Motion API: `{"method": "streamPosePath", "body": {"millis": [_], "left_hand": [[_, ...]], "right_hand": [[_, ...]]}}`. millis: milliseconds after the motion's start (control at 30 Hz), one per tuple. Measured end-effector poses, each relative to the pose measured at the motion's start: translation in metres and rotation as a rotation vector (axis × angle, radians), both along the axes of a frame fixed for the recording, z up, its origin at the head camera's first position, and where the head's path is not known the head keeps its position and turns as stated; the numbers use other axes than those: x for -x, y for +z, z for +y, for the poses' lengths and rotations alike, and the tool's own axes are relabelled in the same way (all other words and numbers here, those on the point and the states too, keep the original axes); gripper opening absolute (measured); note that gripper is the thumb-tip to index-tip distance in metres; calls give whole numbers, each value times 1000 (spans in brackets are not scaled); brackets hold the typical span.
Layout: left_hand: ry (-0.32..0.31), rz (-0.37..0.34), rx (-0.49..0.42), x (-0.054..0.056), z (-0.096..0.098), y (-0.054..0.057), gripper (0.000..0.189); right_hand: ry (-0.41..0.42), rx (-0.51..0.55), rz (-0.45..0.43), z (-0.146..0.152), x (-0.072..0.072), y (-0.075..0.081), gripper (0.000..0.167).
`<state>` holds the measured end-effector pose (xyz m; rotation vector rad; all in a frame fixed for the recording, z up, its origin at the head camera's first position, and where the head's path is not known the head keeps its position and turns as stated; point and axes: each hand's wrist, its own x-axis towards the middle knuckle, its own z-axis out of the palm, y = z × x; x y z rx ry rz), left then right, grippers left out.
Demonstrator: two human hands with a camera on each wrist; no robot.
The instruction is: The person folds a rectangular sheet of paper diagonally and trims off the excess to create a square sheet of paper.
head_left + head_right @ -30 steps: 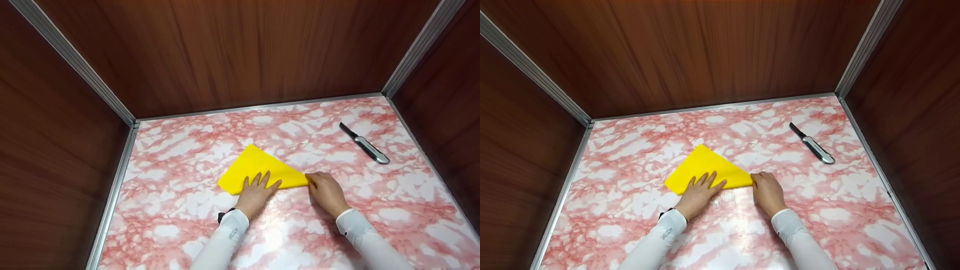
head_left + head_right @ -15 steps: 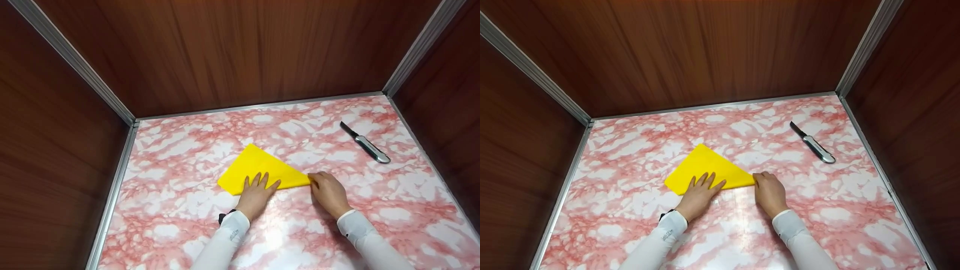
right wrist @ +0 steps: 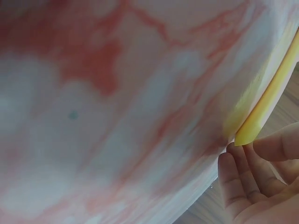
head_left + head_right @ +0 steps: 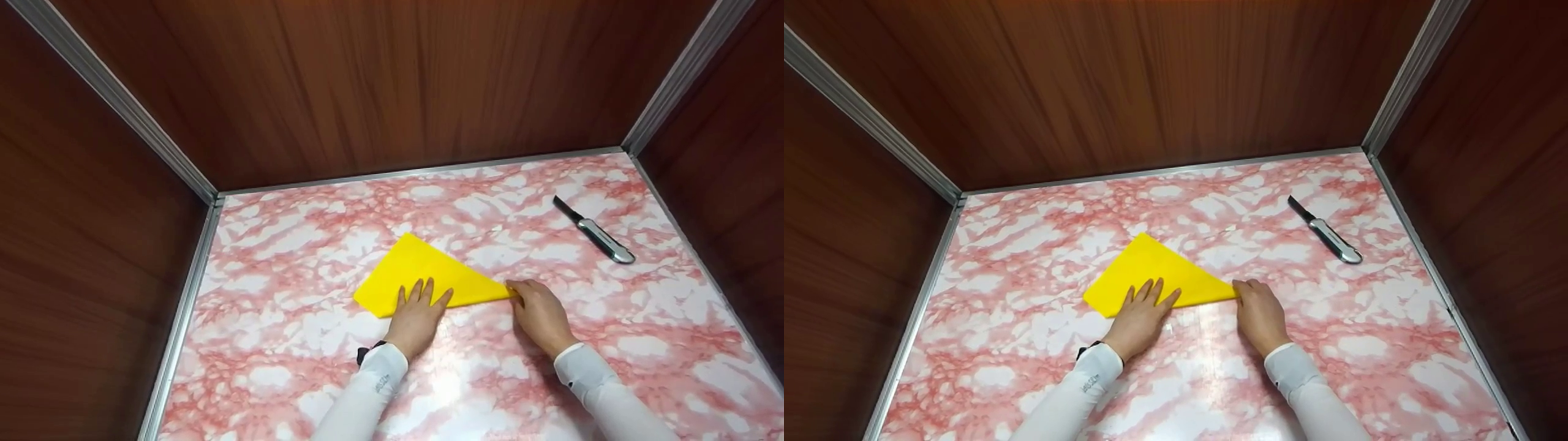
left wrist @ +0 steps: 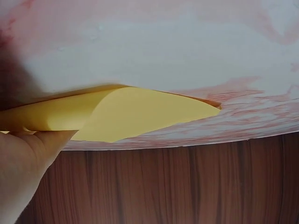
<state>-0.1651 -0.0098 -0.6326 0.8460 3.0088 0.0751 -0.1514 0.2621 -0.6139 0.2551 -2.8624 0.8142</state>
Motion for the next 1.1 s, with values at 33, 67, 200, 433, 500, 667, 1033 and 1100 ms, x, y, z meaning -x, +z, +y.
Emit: {"method": "streamPosePath", "body": {"millis": [33, 67, 200, 433, 500, 667, 1033, 1100], "left_hand": [[5, -1, 2, 0, 0, 0, 49], [12, -1, 2, 0, 0, 0, 49], [30, -8, 11, 1, 1, 0, 50], [41, 5, -11, 2, 2, 1, 45], [39, 23, -22, 2, 1, 1, 44], [24, 42, -1, 3, 1, 1, 45], [25, -2, 39, 3, 1, 3, 50], [33, -14, 41, 3, 1, 3, 48]], "right_hand": [[6, -12, -3, 0, 0, 0, 38], [13, -30, -5, -1, 0, 0, 38], [65, -110, 6, -2, -1, 0, 41], [116, -176, 12, -3, -1, -1, 36], [118, -189, 4, -4, -1, 0, 35], [115, -203, -6, -5, -1, 1, 34], [94, -191, -22, -6, -2, 1, 33], [96, -185, -15, -6, -2, 1, 33]]}}
